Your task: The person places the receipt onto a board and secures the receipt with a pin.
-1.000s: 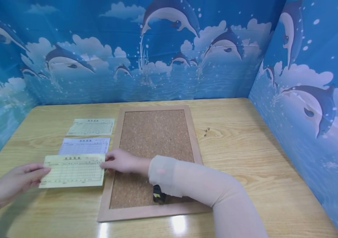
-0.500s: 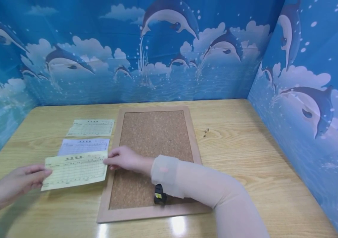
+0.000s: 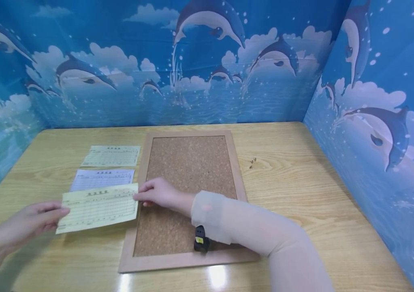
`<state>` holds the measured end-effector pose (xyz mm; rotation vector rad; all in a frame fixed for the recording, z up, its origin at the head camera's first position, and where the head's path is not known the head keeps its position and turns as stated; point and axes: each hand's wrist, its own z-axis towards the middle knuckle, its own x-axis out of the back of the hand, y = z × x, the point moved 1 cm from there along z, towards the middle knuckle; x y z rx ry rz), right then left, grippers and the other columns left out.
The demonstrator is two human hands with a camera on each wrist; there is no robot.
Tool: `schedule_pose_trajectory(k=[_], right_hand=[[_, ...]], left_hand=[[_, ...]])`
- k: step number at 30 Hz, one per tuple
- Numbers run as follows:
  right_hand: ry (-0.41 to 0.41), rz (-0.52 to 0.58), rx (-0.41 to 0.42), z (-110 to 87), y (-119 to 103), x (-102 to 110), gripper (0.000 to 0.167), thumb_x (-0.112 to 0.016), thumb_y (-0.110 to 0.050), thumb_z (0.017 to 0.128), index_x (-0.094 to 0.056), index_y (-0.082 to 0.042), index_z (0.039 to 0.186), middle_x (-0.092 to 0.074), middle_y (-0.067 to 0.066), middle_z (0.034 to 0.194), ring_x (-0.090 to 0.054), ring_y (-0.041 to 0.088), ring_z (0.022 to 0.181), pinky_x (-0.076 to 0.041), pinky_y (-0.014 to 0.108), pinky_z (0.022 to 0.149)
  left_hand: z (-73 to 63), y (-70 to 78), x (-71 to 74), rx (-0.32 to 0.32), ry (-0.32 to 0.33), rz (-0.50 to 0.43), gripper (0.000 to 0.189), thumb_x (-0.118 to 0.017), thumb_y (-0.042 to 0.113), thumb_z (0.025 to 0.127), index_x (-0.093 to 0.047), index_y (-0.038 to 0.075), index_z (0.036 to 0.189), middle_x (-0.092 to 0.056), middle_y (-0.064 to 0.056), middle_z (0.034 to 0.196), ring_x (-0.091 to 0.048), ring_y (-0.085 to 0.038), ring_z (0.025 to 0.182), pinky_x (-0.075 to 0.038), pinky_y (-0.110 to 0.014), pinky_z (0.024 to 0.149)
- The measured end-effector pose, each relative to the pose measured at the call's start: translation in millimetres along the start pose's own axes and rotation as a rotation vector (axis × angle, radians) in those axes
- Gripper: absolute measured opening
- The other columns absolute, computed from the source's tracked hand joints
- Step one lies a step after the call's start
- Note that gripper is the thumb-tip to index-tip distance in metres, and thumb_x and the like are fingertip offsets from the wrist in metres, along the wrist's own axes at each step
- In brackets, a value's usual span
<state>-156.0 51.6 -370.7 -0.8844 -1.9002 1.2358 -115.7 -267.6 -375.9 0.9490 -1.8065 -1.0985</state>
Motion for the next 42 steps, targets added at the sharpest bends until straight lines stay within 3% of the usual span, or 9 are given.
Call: schedule_pose_trajectory(k=[4, 11, 19, 28, 32, 37, 42], right_hand=[[0.011, -0.006, -0.006, -1.5, 1, 4, 0.015, -0.068, -0.013, 0.086, -0.069, 0.0, 0.091, -0.064, 0.003, 0.077, -0.055, 0.007, 0.059, -0.048, 0.02, 0.059], [0.012, -0.004, -0.007, -3.4, 2, 8, 0.017, -0.066, -0.016, 0.088, -0.07, -0.002, 0.096, -0.065, 0.0, 0.084, -0.057, 0.008, 0.062, -0.05, 0.022, 0.063], [0.034, -0.033, 0.002, -7.2, 9, 20, 0.02, -0.065, -0.016, 0.088, -0.069, 0.0, 0.1, -0.066, 0.002, 0.086, -0.057, 0.007, 0.063, -0.05, 0.024, 0.064], [0.047, -0.038, -0.017, -13.7, 10, 31, 0.02, -0.063, -0.016, 0.089, -0.068, -0.001, 0.101, -0.065, 0.002, 0.086, -0.057, 0.009, 0.067, -0.05, 0.026, 0.068], [0.05, -0.03, -0.022, -14.4, 10, 34, 0.02, -0.063, -0.016, 0.09, -0.068, -0.001, 0.102, -0.065, 0.002, 0.088, -0.057, 0.009, 0.068, -0.051, 0.026, 0.07], [0.048, -0.027, -0.021, -16.1, 11, 37, 0.021, -0.062, -0.016, 0.09, -0.068, 0.0, 0.102, -0.065, 0.003, 0.09, -0.057, 0.009, 0.068, -0.051, 0.027, 0.071], [0.057, -0.027, -0.027, -17.7, 12, 41, 0.02, -0.062, -0.016, 0.09, -0.068, -0.001, 0.102, -0.065, 0.003, 0.092, -0.057, 0.009, 0.069, -0.051, 0.028, 0.072]], left_hand=[[0.6, 1.6, -2.3, -0.008, 0.001, 0.008, 0.016, -0.051, 0.011, 0.096, -0.065, 0.009, 0.091, -0.06, 0.003, 0.078, -0.056, -0.01, 0.069, -0.05, -0.025, 0.062], [-0.2, 3.4, -3.7, 0.004, 0.013, -0.029, 0.019, -0.051, 0.013, 0.096, -0.068, 0.017, 0.089, -0.06, 0.004, 0.075, -0.056, -0.01, 0.068, -0.05, -0.025, 0.062], [5.1, 6.2, -12.9, -0.083, -0.034, -0.031, 0.021, -0.048, 0.01, 0.097, -0.069, 0.011, 0.092, -0.059, 0.003, 0.076, -0.055, -0.01, 0.069, -0.049, -0.025, 0.061], [10.5, 14.1, -20.3, -0.035, -0.003, -0.05, 0.018, -0.051, 0.01, 0.096, -0.069, 0.012, 0.095, -0.061, 0.002, 0.079, -0.057, -0.01, 0.071, -0.049, -0.024, 0.063], [12.2, 18.0, -24.4, -0.008, 0.033, -0.02, 0.016, -0.054, 0.013, 0.095, -0.066, 0.004, 0.101, -0.061, 0.001, 0.08, -0.058, -0.011, 0.072, -0.05, -0.026, 0.065], [13.7, 22.0, -29.3, 0.014, 0.065, 0.024, 0.03, -0.056, 0.016, 0.094, -0.06, -0.01, 0.109, -0.061, -0.001, 0.083, -0.058, -0.012, 0.075, -0.051, -0.027, 0.067], [14.5, 27.0, -33.0, 0.026, 0.07, 0.074, 0.039, -0.057, 0.02, 0.094, -0.056, -0.015, 0.112, -0.062, -0.003, 0.085, -0.059, -0.013, 0.078, -0.051, -0.028, 0.07]])
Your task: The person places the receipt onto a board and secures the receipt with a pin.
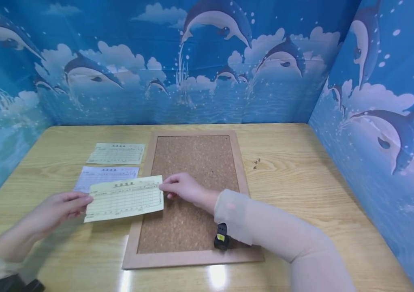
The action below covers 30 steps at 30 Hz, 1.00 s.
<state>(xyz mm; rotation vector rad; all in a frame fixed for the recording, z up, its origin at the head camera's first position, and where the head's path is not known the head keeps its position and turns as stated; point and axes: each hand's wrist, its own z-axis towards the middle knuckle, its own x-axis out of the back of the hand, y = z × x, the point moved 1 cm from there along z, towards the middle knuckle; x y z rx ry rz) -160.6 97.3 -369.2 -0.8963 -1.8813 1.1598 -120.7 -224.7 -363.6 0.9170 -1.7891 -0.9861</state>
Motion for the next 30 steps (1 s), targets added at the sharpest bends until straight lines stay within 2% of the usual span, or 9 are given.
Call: schedule_pose_trajectory(k=[4, 16, 25, 30], right_hand=[[0.016, 0.0, -0.007, -1.3, 1, 4, 0.019, -0.062, -0.016, 0.09, -0.068, -0.002, 0.101, -0.065, 0.003, 0.092, -0.057, 0.01, 0.069, -0.051, 0.029, 0.072], [0.043, 0.006, -0.014, -5.4, 4, 12, 0.02, -0.062, -0.015, 0.09, -0.067, 0.0, 0.101, -0.065, 0.005, 0.092, -0.057, 0.01, 0.069, -0.052, 0.029, 0.073], [0.079, 0.005, -0.03, -8.8, 10, 18, 0.017, -0.062, -0.016, 0.09, -0.068, -0.002, 0.097, -0.062, 0.003, 0.082, -0.057, 0.011, 0.069, -0.052, 0.031, 0.074], [0.098, 0.025, -0.043, -10.9, 10, 21, 0.018, -0.063, -0.016, 0.089, -0.067, -0.001, 0.097, -0.063, 0.004, 0.085, -0.056, 0.01, 0.067, -0.052, 0.03, 0.074]], left_hand=[[2.0, 4.6, -2.6, 0.001, -0.009, 0.035, 0.041, -0.057, 0.023, 0.094, -0.057, -0.013, 0.112, -0.062, -0.004, 0.086, -0.059, -0.015, 0.08, -0.051, -0.029, 0.072], [9.9, 9.3, -8.9, 0.009, -0.039, 0.024, 0.041, -0.055, 0.025, 0.095, -0.057, -0.011, 0.115, -0.066, -0.005, 0.091, -0.06, -0.013, 0.083, -0.049, -0.028, 0.071], [15.7, 15.7, -16.4, -0.017, -0.027, 0.02, 0.037, -0.056, 0.022, 0.094, -0.06, -0.012, 0.109, -0.064, -0.005, 0.085, -0.059, -0.014, 0.08, -0.05, -0.029, 0.071], [18.8, 17.6, -20.5, -0.012, -0.031, 0.027, 0.037, -0.055, 0.024, 0.095, -0.061, -0.01, 0.107, -0.063, -0.005, 0.084, -0.058, -0.016, 0.08, -0.05, -0.03, 0.071]])
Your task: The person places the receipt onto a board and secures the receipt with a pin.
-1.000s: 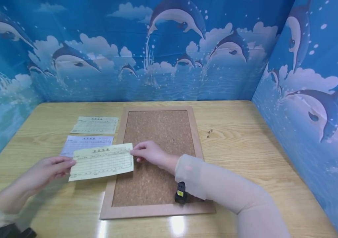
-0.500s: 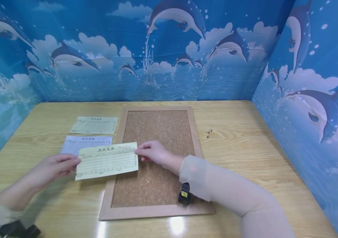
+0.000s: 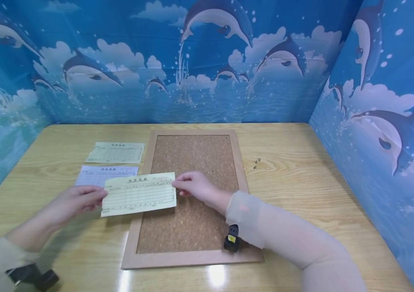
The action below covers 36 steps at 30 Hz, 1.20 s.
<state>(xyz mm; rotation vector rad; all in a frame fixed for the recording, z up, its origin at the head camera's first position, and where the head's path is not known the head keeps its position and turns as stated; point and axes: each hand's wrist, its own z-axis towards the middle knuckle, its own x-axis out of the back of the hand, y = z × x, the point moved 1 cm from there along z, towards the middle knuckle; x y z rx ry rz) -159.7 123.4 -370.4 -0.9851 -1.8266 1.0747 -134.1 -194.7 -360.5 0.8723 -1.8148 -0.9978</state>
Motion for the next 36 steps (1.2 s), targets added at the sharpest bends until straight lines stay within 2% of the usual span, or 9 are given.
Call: schedule_pose_trajectory(k=[5, 13, 17, 30, 36], right_hand=[[0.012, 0.032, -0.006, -2.4, 0, 3, 0.019, -0.062, -0.013, 0.09, -0.066, 0.002, 0.099, -0.063, 0.005, 0.088, -0.055, 0.009, 0.065, -0.052, 0.03, 0.073], [0.018, 0.05, 0.0, -4.9, -1, 9, 0.021, -0.062, -0.014, 0.09, -0.065, 0.004, 0.101, -0.063, 0.002, 0.083, -0.055, 0.008, 0.065, -0.051, 0.031, 0.074], [0.02, 0.05, -0.003, -4.8, 1, 12, 0.022, -0.062, -0.015, 0.09, -0.065, 0.003, 0.102, -0.063, 0.003, 0.087, -0.055, 0.008, 0.066, -0.051, 0.032, 0.075], [0.074, 0.052, -0.01, -10.1, 3, 28, 0.025, -0.062, -0.015, 0.09, -0.064, 0.005, 0.105, -0.063, 0.003, 0.086, -0.055, 0.008, 0.067, -0.051, 0.031, 0.074], [0.099, 0.047, -0.017, -13.2, 6, 36, 0.025, -0.061, -0.015, 0.09, -0.063, 0.005, 0.106, -0.063, 0.004, 0.086, -0.056, 0.009, 0.067, -0.051, 0.03, 0.073]], left_hand=[[4.3, 0.5, -2.8, 0.003, -0.009, -0.016, 0.037, -0.056, 0.025, 0.094, -0.061, -0.009, 0.108, -0.064, -0.005, 0.085, -0.059, -0.016, 0.082, -0.05, -0.03, 0.073], [8.9, 2.6, -4.9, 0.007, -0.011, -0.015, 0.039, -0.056, 0.027, 0.094, -0.06, -0.009, 0.11, -0.065, -0.005, 0.088, -0.06, -0.014, 0.084, -0.05, -0.03, 0.075], [11.1, 4.9, -8.1, 0.003, -0.019, -0.022, 0.04, -0.056, 0.026, 0.094, -0.06, -0.009, 0.112, -0.066, -0.005, 0.09, -0.06, -0.014, 0.084, -0.05, -0.03, 0.075], [21.9, 13.2, -19.7, -0.037, -0.039, -0.034, 0.036, -0.057, 0.025, 0.094, -0.061, -0.008, 0.108, -0.064, -0.003, 0.083, -0.058, -0.014, 0.079, -0.05, -0.029, 0.071], [25.1, 20.5, -25.4, -0.027, -0.046, -0.021, 0.038, -0.056, 0.027, 0.094, -0.061, -0.007, 0.11, -0.064, -0.003, 0.082, -0.058, -0.014, 0.08, -0.05, -0.029, 0.073]])
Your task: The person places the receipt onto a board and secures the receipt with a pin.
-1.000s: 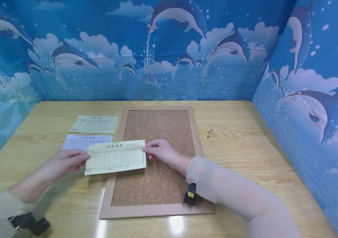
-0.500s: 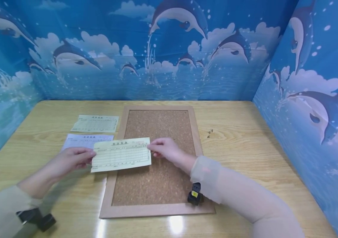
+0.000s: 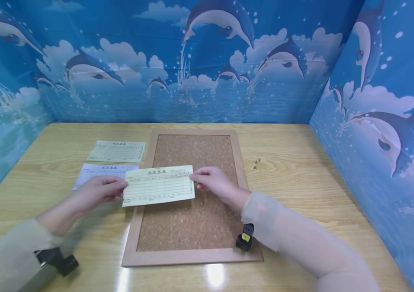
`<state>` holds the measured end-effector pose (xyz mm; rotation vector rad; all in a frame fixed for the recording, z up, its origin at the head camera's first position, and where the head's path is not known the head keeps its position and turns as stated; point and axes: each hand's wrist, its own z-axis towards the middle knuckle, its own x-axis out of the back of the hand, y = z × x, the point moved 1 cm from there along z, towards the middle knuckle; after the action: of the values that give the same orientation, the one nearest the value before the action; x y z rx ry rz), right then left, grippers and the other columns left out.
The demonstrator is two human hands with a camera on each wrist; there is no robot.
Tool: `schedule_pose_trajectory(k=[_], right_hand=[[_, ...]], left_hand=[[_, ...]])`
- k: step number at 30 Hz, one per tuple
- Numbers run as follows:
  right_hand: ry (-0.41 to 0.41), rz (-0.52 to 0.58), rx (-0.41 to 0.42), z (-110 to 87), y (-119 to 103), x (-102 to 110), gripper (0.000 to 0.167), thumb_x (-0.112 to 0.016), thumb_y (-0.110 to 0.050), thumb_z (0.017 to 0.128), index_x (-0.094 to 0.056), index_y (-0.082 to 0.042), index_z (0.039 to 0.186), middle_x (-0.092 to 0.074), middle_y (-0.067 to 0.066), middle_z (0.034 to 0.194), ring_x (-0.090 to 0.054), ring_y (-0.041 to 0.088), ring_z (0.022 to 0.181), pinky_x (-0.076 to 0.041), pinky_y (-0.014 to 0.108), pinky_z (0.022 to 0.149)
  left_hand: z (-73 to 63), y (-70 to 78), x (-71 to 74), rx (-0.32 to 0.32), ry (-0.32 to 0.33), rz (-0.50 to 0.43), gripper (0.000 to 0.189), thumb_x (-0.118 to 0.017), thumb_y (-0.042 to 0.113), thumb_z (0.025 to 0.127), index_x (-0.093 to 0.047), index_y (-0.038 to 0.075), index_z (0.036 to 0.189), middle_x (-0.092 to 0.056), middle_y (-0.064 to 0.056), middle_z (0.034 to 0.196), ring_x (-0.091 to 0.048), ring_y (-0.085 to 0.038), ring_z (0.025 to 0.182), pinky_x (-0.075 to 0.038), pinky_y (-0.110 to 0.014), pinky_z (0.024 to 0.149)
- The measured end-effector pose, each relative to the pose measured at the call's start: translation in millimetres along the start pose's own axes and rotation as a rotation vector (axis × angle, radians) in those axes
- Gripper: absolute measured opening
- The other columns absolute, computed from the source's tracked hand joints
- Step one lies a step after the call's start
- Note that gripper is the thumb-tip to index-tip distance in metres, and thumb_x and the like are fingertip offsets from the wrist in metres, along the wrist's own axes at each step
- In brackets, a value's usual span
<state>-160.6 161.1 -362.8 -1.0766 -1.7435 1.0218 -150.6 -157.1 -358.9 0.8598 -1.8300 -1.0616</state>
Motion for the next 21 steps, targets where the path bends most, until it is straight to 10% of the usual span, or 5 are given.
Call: schedule_pose_trajectory(k=[21], right_hand=[[0.043, 0.027, -0.005, -3.6, 6, 24, 0.027, -0.06, -0.016, 0.092, -0.062, 0.006, 0.107, -0.059, 0.0, 0.08, -0.054, 0.006, 0.065, -0.048, 0.025, 0.067]], left_hand=[[20.4, 13.4, -14.4, 0.016, -0.019, -0.06, 0.034, -0.056, 0.025, 0.094, -0.061, -0.006, 0.108, -0.065, -0.002, 0.078, -0.059, -0.012, 0.077, -0.048, -0.027, 0.07]])
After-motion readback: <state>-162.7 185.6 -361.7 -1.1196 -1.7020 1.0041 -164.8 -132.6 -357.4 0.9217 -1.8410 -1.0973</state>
